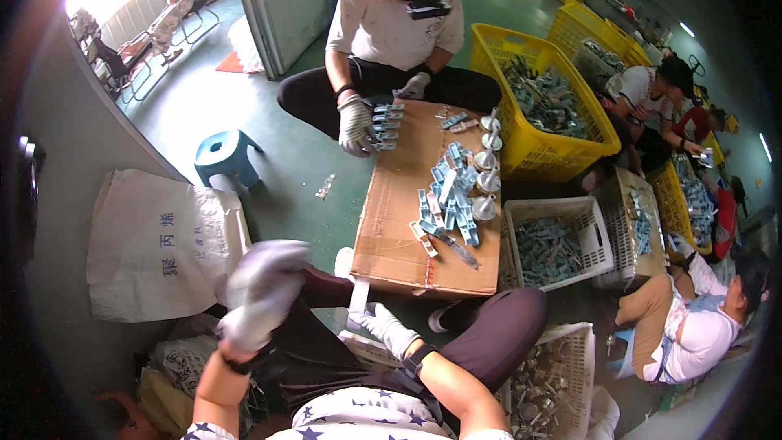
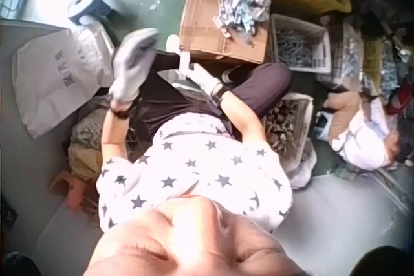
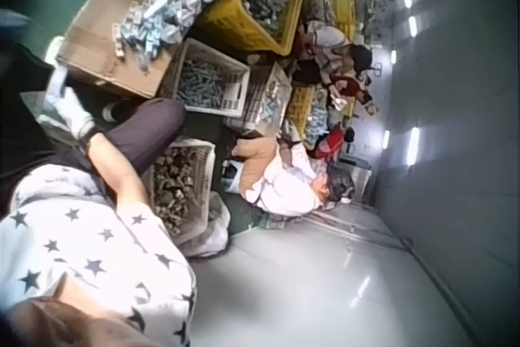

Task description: Sorting and assembling small metal hardware components into sets on a cardboard box.

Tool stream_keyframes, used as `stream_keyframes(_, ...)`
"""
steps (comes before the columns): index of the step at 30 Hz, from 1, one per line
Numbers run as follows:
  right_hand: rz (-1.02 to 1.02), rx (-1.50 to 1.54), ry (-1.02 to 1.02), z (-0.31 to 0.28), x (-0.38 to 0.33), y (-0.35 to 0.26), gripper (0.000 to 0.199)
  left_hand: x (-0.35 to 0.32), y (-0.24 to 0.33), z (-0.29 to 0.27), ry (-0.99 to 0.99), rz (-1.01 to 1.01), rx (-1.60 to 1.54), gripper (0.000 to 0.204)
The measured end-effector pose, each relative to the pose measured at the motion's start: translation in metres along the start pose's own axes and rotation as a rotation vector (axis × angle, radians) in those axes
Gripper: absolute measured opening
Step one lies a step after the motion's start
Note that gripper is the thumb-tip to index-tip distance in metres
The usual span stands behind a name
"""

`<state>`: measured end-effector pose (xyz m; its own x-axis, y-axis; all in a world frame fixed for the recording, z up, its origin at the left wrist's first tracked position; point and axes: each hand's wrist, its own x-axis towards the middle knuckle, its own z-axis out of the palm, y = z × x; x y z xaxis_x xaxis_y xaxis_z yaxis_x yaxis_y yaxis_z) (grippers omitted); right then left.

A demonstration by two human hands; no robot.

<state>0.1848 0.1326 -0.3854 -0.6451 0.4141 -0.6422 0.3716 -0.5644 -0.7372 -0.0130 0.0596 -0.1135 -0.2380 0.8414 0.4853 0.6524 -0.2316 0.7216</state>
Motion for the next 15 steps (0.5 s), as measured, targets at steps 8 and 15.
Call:
stream_keyframes(8,-0.200,0.094,0.033,0.030,0.017,0.012,0.036,-0.116,-0.200,0.115,-0.635,-0.101,-0.086,0.067)
stream_keyframes(15,-0.133,0.106,0.084,0.029,0.013,-0.004,0.038,-0.088,-0.192,0.148,-0.533,-1.088,-1.143,0.036)
